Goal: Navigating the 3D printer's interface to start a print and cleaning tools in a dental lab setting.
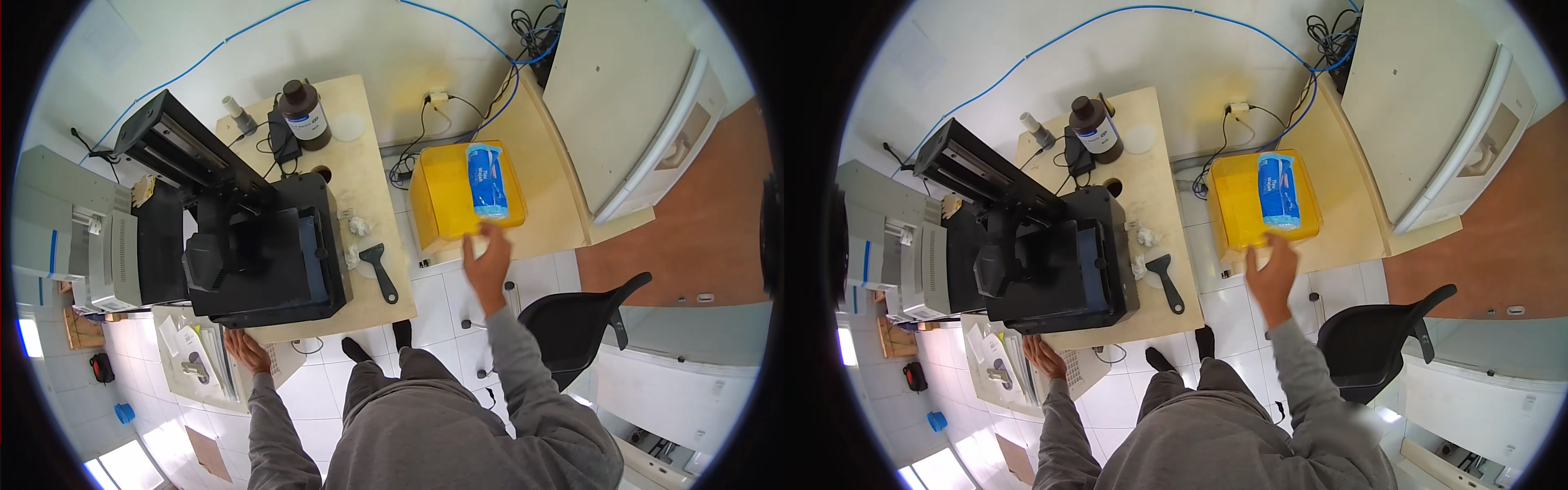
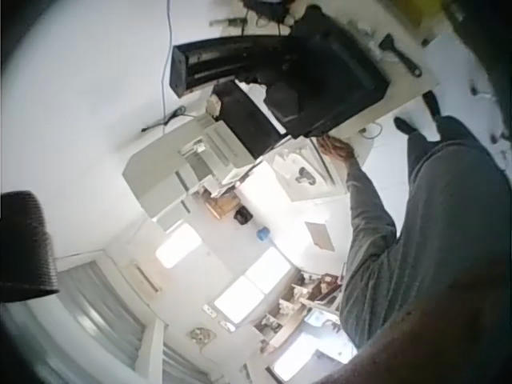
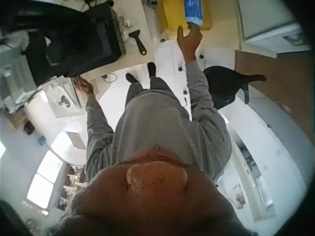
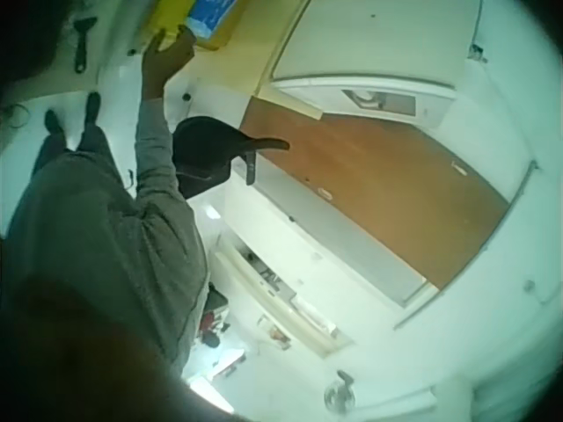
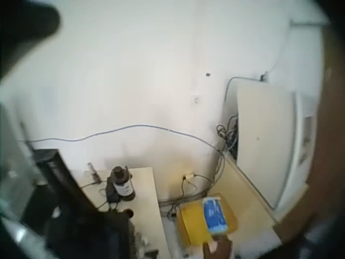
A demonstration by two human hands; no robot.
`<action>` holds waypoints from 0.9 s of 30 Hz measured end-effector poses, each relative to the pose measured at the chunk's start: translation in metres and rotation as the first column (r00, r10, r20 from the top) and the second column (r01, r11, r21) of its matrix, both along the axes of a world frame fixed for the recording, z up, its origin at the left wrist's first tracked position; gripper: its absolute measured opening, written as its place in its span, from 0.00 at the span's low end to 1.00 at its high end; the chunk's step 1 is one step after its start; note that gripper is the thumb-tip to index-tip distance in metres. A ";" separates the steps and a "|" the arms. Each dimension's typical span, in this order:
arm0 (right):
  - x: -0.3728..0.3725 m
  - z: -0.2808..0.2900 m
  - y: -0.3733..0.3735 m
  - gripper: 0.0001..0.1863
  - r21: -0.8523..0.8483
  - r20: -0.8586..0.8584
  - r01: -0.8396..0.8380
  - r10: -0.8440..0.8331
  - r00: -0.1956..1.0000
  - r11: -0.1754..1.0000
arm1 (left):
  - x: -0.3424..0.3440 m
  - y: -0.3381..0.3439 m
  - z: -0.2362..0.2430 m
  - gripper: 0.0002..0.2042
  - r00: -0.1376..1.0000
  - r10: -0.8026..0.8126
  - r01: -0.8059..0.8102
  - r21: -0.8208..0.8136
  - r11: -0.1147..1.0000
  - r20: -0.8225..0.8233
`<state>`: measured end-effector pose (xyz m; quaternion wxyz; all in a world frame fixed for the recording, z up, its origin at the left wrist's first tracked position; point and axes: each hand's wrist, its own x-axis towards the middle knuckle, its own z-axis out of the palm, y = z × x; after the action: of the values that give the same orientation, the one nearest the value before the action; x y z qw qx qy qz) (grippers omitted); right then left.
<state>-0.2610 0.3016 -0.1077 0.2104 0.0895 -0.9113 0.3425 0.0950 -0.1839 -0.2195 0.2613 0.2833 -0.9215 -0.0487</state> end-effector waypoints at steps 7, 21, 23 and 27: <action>-0.089 -0.027 0.032 0.47 0.272 0.158 0.184 -0.233 0.960 0.945 | -0.016 0.013 0.007 0.24 1.000 0.003 -0.002 0.025 1.000 -0.019; -0.100 0.018 -0.036 0.11 -0.332 -0.010 -0.156 0.162 0.987 0.930 | -0.016 0.017 0.024 0.25 1.000 -0.006 0.006 0.030 1.000 -0.004; -0.108 0.032 -0.061 0.11 -0.418 0.089 -0.341 0.411 0.907 0.842 | -0.016 0.017 0.025 0.25 1.000 -0.008 0.008 0.022 1.000 -0.006; -0.138 0.034 -0.109 0.12 -0.325 0.064 -0.495 0.541 0.839 0.806 | -0.019 0.019 0.026 0.25 1.000 -0.010 0.010 0.041 0.999 -0.006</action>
<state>-0.3993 0.1929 -0.0738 0.0489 0.2763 -0.8036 0.5249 0.0762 -0.1647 -0.1935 0.2577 0.2837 -0.9210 -0.0697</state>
